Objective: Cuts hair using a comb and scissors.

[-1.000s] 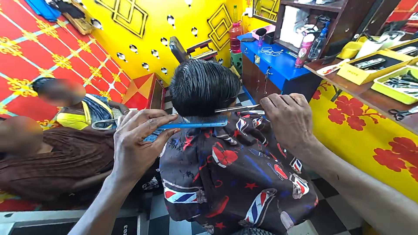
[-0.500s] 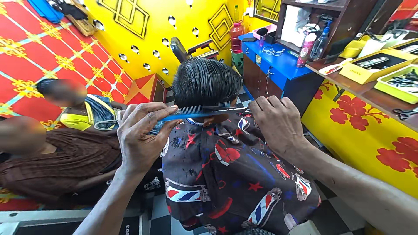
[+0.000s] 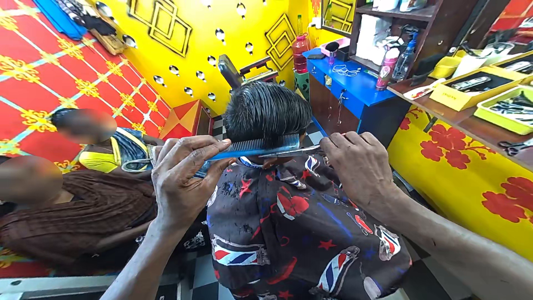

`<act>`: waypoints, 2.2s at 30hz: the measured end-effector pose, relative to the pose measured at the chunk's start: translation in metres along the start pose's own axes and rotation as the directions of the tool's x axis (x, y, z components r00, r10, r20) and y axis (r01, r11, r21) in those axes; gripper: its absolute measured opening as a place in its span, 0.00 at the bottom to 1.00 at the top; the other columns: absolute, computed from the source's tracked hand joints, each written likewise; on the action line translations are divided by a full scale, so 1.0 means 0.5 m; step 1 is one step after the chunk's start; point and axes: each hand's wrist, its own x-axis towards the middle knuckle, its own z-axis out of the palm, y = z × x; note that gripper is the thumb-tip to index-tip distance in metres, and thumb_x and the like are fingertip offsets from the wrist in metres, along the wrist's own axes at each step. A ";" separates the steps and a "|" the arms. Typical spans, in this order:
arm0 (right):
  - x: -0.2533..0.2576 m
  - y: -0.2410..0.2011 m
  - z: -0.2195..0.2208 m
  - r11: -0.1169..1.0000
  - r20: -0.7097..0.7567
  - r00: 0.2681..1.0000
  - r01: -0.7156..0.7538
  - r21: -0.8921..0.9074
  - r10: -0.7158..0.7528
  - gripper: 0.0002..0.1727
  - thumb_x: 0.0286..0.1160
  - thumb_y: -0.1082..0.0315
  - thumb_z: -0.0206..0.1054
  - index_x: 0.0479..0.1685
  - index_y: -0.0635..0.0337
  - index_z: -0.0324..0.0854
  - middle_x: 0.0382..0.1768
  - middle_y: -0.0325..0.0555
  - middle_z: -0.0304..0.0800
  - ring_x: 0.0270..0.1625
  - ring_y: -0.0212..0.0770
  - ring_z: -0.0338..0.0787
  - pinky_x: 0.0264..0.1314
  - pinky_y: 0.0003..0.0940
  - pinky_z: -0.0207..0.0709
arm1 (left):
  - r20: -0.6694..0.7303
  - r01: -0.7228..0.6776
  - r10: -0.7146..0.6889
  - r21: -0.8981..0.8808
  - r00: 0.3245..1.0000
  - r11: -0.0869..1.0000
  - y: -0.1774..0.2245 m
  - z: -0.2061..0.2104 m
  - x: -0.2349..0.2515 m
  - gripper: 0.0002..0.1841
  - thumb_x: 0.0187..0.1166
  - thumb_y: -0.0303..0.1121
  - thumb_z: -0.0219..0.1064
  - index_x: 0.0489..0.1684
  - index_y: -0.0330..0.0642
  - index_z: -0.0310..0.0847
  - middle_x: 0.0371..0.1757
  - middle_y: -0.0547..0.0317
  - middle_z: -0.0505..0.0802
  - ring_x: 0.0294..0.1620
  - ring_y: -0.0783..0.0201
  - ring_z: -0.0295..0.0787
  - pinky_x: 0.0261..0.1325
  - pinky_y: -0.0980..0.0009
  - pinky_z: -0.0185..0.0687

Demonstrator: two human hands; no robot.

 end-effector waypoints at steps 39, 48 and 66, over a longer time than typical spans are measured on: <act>-0.084 0.165 0.165 0.916 -0.107 0.971 -0.163 0.367 0.216 0.10 0.74 0.79 0.67 0.50 0.62 0.87 0.47 0.54 0.94 0.50 0.56 0.94 0.54 0.54 0.82 | 0.289 -0.049 -0.051 0.330 0.956 0.943 0.149 0.018 -0.003 0.19 0.80 0.49 0.68 0.59 0.49 0.94 0.53 0.53 0.93 0.43 0.55 0.86 0.52 0.47 0.66; 0.002 0.199 0.186 0.951 -0.221 0.975 0.079 0.298 -0.012 0.10 0.76 0.79 0.66 0.51 0.60 0.88 0.54 0.51 0.94 0.57 0.54 0.93 0.67 0.53 0.80 | 0.189 -0.115 0.033 0.444 0.981 0.889 0.164 0.035 0.030 0.17 0.82 0.43 0.68 0.62 0.48 0.93 0.55 0.51 0.93 0.45 0.52 0.87 0.51 0.48 0.66; 0.043 0.196 0.143 0.946 -0.246 0.949 0.250 0.204 -0.197 0.12 0.73 0.85 0.64 0.45 0.60 0.86 0.43 0.50 0.94 0.49 0.52 0.93 0.52 0.47 0.81 | 0.067 -0.185 0.174 0.469 0.982 0.864 0.135 0.059 0.045 0.14 0.80 0.41 0.72 0.59 0.49 0.93 0.54 0.55 0.94 0.42 0.58 0.84 0.54 0.54 0.63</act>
